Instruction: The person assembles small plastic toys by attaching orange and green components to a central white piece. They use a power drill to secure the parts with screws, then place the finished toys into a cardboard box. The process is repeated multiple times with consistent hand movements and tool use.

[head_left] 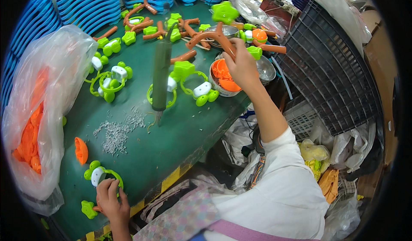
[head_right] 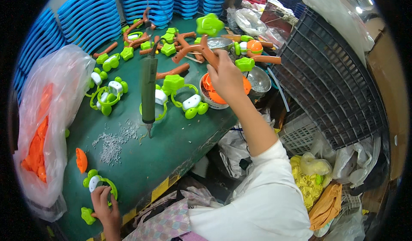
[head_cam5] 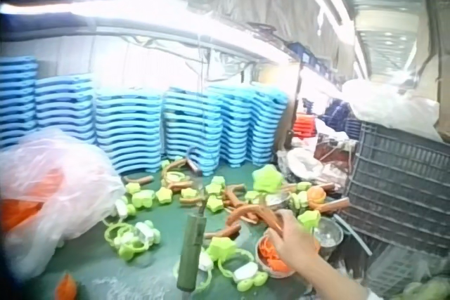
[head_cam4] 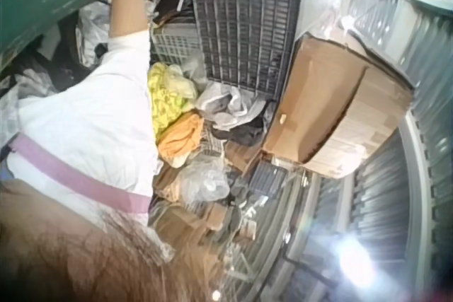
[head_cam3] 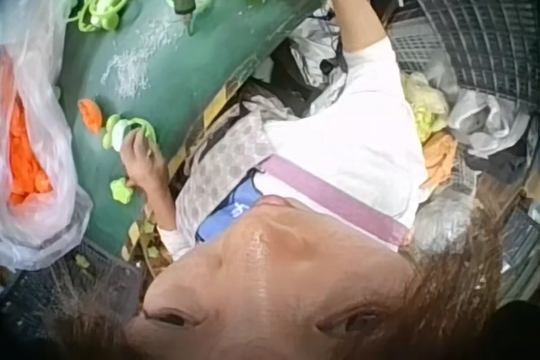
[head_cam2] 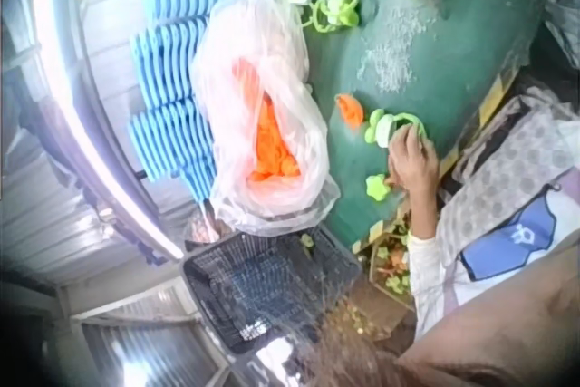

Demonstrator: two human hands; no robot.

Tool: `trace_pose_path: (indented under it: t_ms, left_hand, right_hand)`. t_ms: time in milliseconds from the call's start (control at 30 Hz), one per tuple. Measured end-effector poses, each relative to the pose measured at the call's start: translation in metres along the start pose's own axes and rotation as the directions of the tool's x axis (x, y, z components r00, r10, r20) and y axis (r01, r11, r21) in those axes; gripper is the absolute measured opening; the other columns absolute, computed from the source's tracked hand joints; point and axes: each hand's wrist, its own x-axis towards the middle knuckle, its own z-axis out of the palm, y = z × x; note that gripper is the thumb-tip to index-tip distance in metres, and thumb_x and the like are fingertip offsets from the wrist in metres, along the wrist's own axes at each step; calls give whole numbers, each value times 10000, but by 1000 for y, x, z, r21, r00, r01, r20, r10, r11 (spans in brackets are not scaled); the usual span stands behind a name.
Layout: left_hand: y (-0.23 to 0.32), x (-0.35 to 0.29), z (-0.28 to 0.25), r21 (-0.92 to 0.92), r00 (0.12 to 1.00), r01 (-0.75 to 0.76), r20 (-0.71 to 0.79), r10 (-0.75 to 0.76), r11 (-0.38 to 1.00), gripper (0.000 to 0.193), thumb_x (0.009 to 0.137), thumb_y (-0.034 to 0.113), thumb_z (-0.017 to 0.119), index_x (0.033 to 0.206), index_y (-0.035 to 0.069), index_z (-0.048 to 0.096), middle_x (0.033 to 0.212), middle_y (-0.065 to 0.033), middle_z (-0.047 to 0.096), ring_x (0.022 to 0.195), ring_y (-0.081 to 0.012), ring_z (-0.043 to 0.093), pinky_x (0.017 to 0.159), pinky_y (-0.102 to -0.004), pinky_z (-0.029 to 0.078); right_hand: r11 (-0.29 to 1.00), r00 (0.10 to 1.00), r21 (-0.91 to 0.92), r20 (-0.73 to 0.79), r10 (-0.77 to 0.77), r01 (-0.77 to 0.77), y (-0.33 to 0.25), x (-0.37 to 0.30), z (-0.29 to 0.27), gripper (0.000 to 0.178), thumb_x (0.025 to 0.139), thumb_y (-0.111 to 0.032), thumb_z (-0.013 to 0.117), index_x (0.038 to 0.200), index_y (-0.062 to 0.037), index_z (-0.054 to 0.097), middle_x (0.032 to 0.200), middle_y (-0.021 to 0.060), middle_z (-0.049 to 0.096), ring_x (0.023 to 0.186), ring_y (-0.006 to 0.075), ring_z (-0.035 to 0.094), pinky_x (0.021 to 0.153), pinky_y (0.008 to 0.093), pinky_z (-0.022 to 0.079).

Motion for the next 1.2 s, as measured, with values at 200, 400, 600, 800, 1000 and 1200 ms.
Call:
trace_pose_path:
  t_ms: [200, 400, 600, 800, 1000, 1200]
  left_hand:
    - [-2, 0, 7, 156, 992, 83, 82, -96, 984, 434, 752, 88, 797, 1141, 8, 622, 1118, -178, 599, 1044, -379, 576, 914, -454, 473]
    - [-19, -26, 7, 172, 986, 137, 76, -152, 976, 374, 742, 81, 780, 1079, 41, 624, 922, -110, 576, 870, -319, 588, 743, -434, 485]
    - [-27, -44, -1, 170, 997, 78, -21, -76, 982, 245, 734, 61, 774, 946, 59, 650, 862, -81, 595, 846, -275, 601, 746, -410, 469]
    - [-38, -50, 1, -18, 997, 76, -24, -76, 997, 257, 770, 41, 756, 980, 39, 607, 866, -132, 605, 845, -333, 611, 751, -434, 487]
    - [-47, -60, -3, -177, 991, 125, -17, -130, 976, 276, 816, 30, 735, 1050, 25, 590, 938, -176, 624, 920, -390, 616, 818, -455, 494]
    - [-55, -62, -7, -316, 999, 48, 36, -39, 948, 289, 812, 10, 729, 1068, 30, 596, 929, -171, 611, 915, -387, 605, 838, -475, 480]
  right_hand:
    - [847, 915, 511, 253, -314, 149, -72, -128, 10, 628, 918, -71, 601, 1503, -100, 375, 1142, 194, 631, 890, 373, 675, 825, 441, 533]
    - [803, 650, 568, 542, -532, 183, -141, -196, 68, 674, 910, -24, 587, 1534, -177, 385, 1143, 180, 533, 779, 380, 638, 655, 450, 558]
    - [821, 563, 283, 615, -551, 495, -160, -195, 81, 727, 813, -306, 787, 1447, -126, 481, 1203, 152, 517, 1150, 343, 523, 901, 476, 496]
    - [445, 299, 342, 401, -866, 828, -174, -169, 136, 489, 808, -159, 717, 1281, -92, 611, 1087, 114, 602, 1094, 295, 575, 1072, 483, 408]
    - [380, 248, 487, 314, -916, 787, -204, -154, 143, 408, 790, -78, 661, 1198, -83, 653, 921, 75, 572, 935, 253, 606, 1058, 429, 413]
    - [447, 317, 394, 352, -881, 803, -234, -173, 156, 427, 764, -83, 657, 1189, -39, 646, 920, 86, 570, 921, 245, 610, 1019, 414, 412]
